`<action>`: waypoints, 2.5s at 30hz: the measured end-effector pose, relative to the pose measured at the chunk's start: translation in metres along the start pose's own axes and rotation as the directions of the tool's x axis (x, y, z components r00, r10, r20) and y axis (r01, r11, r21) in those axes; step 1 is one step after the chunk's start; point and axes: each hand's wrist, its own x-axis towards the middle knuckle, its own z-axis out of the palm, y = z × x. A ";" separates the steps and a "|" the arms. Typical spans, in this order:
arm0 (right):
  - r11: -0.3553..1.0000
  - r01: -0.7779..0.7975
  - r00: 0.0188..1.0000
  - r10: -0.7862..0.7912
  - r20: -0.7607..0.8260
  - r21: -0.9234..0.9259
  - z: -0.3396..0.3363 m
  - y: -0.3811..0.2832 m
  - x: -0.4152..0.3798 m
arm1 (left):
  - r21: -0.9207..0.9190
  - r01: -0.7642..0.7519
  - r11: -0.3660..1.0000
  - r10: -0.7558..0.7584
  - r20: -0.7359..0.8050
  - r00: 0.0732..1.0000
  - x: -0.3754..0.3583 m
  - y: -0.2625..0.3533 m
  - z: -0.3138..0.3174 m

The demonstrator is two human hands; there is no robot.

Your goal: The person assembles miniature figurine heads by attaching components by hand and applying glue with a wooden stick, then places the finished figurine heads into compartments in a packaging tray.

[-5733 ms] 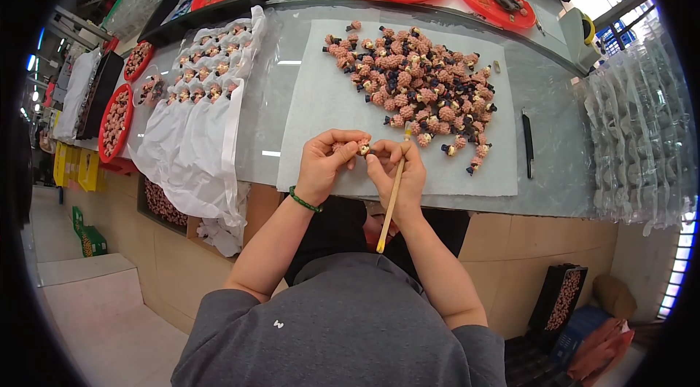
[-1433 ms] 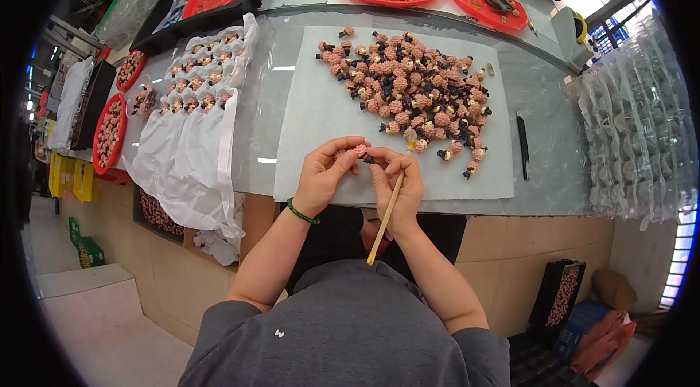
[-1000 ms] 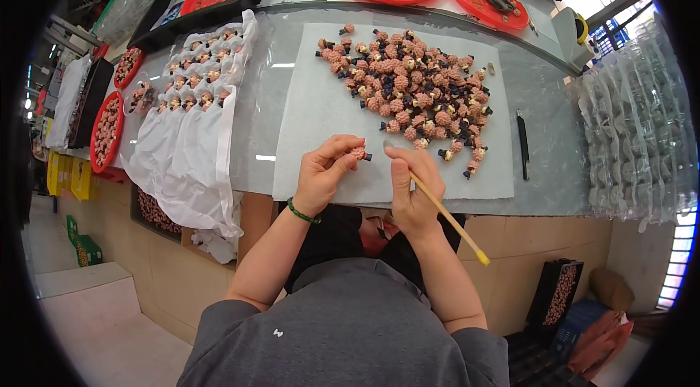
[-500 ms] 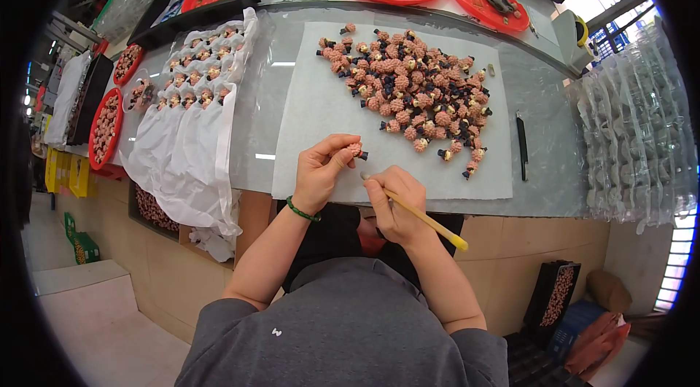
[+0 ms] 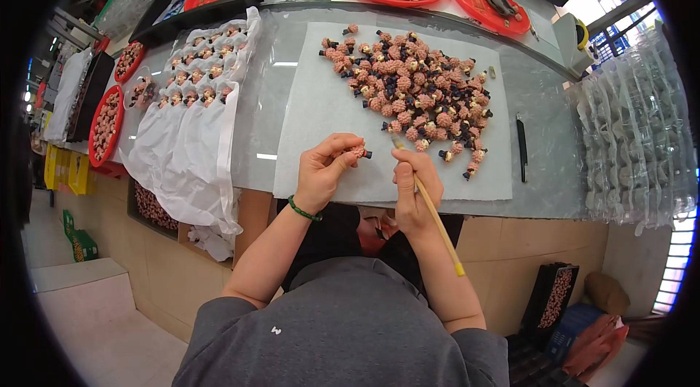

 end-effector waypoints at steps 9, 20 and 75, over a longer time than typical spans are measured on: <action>0.996 -0.085 0.996 0.085 -0.008 0.004 0.017 0.006 0.000 | -0.012 0.018 1.000 -0.017 0.017 1.000 0.000 0.004 0.002; 0.825 0.161 0.959 -0.261 -0.113 -0.541 -0.079 -0.003 0.048 | -0.026 0.051 0.998 -0.052 -0.021 0.998 0.000 0.000 0.002; 0.831 -0.427 0.904 0.404 0.142 0.355 0.009 0.002 0.018 | -0.071 0.092 0.993 -0.093 -0.003 0.996 0.002 -0.001 0.003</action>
